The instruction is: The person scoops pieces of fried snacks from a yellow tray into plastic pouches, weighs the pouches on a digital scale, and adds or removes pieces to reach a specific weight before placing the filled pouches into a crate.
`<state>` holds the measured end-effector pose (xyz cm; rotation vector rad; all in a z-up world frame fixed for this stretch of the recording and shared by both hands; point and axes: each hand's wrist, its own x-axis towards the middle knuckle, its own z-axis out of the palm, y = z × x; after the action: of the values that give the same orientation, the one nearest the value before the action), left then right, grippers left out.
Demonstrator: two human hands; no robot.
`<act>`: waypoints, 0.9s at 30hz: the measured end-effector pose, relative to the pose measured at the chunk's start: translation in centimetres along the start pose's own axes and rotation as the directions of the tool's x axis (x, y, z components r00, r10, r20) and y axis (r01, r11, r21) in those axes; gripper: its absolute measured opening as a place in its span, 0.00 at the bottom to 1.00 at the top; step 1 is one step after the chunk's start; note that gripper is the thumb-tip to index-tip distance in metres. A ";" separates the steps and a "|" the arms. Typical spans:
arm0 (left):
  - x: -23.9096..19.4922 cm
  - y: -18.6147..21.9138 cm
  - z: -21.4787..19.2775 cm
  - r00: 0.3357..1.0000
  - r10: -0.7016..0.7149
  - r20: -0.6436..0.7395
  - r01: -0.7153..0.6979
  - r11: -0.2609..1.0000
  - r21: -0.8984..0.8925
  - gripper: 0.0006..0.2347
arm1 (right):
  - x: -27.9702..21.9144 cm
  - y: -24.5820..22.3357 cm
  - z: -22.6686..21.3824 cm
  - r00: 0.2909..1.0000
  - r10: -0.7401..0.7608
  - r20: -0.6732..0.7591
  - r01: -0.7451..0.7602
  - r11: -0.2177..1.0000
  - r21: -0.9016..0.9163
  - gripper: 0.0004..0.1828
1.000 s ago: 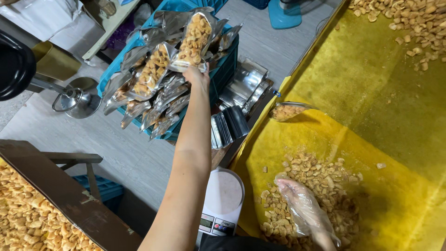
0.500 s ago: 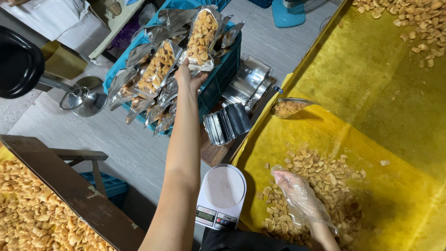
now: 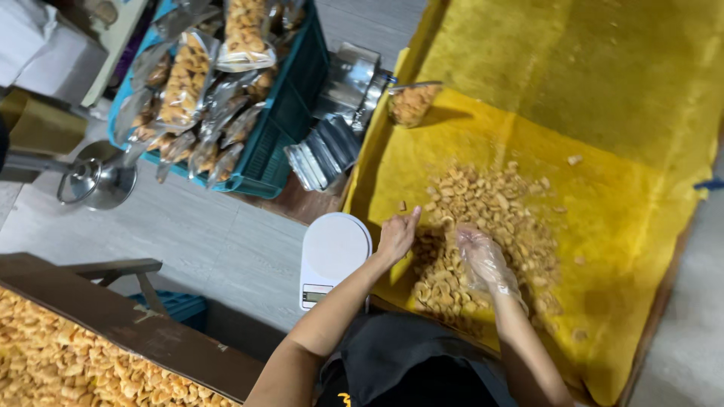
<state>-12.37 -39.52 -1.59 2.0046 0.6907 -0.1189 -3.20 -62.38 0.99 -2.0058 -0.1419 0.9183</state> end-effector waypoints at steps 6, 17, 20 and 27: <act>-4.6 2.1 0.1 0.865 0.481 -0.142 -0.493 0.868 -0.058 0.15 | -4.0 9.4 -3.3 0.972 0.229 -0.043 -0.220 0.964 0.151 0.22; -10.2 1.4 1.7 0.950 0.284 0.128 -0.311 0.881 0.356 0.14 | -8.9 16.2 -13.8 0.802 0.216 -0.557 -0.248 0.969 0.019 0.20; -10.9 -1.0 2.8 0.929 0.370 0.019 -0.355 0.872 0.337 0.16 | -12.0 19.3 -15.9 0.718 0.160 -0.677 -0.291 0.953 -0.084 0.21; -14.6 -4.5 3.8 0.987 0.161 -0.009 -0.149 0.928 0.341 0.17 | -14.4 22.5 -10.2 0.603 0.331 -0.726 -0.501 0.865 -0.021 0.25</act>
<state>-26.11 -47.19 -1.89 2.3916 0.5589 -0.1132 -12.26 -88.80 -5.15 -2.5268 0.7317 0.3305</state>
